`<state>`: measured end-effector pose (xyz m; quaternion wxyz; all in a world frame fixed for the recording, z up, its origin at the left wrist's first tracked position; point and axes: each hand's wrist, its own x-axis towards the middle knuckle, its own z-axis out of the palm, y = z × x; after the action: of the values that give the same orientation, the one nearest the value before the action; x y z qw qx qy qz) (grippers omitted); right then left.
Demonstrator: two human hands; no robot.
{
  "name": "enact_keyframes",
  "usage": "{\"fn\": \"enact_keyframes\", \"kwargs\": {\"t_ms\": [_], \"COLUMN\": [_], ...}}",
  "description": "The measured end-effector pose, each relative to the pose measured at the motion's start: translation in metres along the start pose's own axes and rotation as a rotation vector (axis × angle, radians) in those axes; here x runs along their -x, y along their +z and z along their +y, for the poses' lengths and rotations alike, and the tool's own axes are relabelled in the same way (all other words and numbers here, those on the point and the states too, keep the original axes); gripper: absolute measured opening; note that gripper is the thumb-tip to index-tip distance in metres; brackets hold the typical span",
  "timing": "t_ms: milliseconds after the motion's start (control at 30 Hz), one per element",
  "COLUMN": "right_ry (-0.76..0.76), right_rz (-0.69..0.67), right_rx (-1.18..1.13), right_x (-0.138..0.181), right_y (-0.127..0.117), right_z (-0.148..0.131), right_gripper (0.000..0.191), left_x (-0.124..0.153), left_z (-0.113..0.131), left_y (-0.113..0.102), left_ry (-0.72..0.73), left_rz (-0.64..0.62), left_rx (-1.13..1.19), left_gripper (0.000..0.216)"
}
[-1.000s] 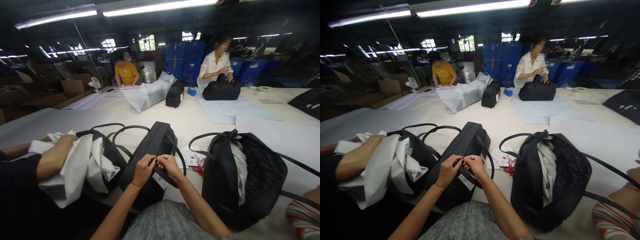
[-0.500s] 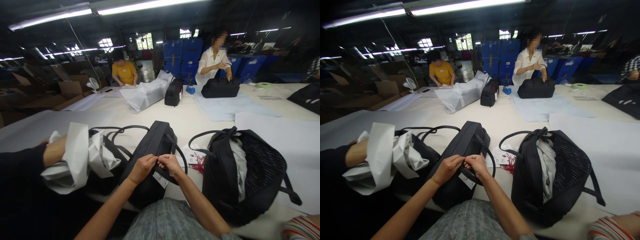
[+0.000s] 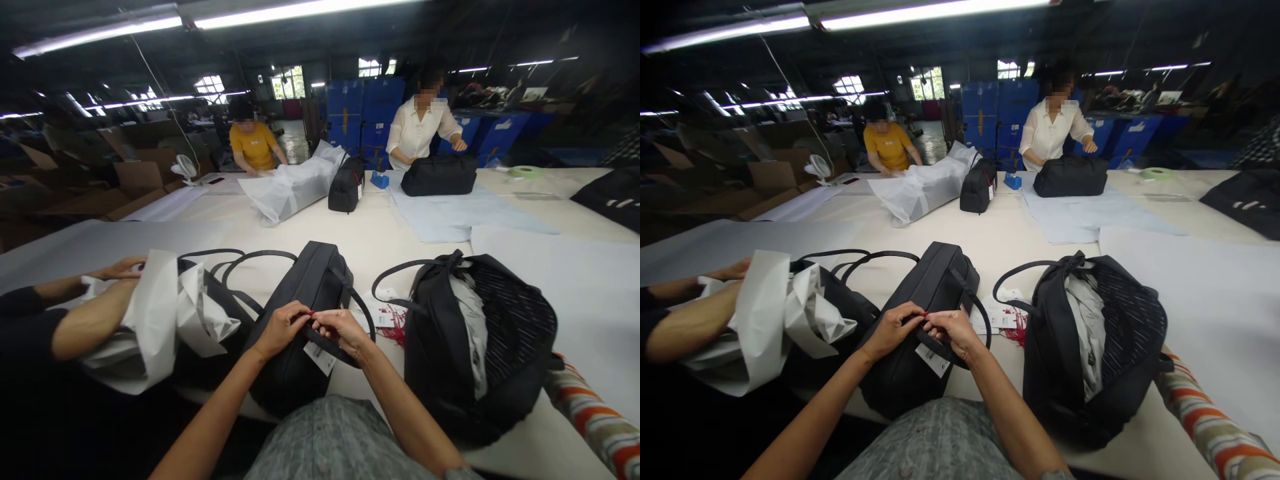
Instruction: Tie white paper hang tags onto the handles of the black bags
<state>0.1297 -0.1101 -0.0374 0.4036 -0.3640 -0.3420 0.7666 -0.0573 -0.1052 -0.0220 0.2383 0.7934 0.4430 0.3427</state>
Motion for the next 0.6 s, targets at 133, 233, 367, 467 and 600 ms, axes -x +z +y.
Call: {"fn": "enact_keyframes", "kwargs": {"t_ms": [133,233,367,467,600], "right_ry": [-0.037,-0.133,-0.288,-0.335,-0.318], "right_rz": [-0.004,0.066,0.112,0.081,0.083], "right_rx": [0.036,0.122,0.152,0.187,0.136], "right_x": [-0.003,-0.008,-0.018,-0.024,-0.028], "right_y": [-0.001,0.000,0.007,0.011,0.011], "right_z": [0.005,0.009,0.012,0.012,0.016], "right_gripper": [0.030,0.029,0.028,0.024,0.028], "left_x": [-0.001,-0.001,-0.003,-0.003,-0.002], "left_z": [-0.001,0.002,0.006,0.004,-0.003], "left_y": [0.000,-0.001,-0.004,-0.005,-0.002], "left_ry": [-0.047,-0.097,-0.178,-0.241,-0.307], "left_rz": [-0.018,-0.016,-0.020,-0.040,-0.017], "left_rx": [0.027,0.069,0.149,0.251,0.400], "left_gripper": [0.016,0.015,0.017,0.021,0.026]}}
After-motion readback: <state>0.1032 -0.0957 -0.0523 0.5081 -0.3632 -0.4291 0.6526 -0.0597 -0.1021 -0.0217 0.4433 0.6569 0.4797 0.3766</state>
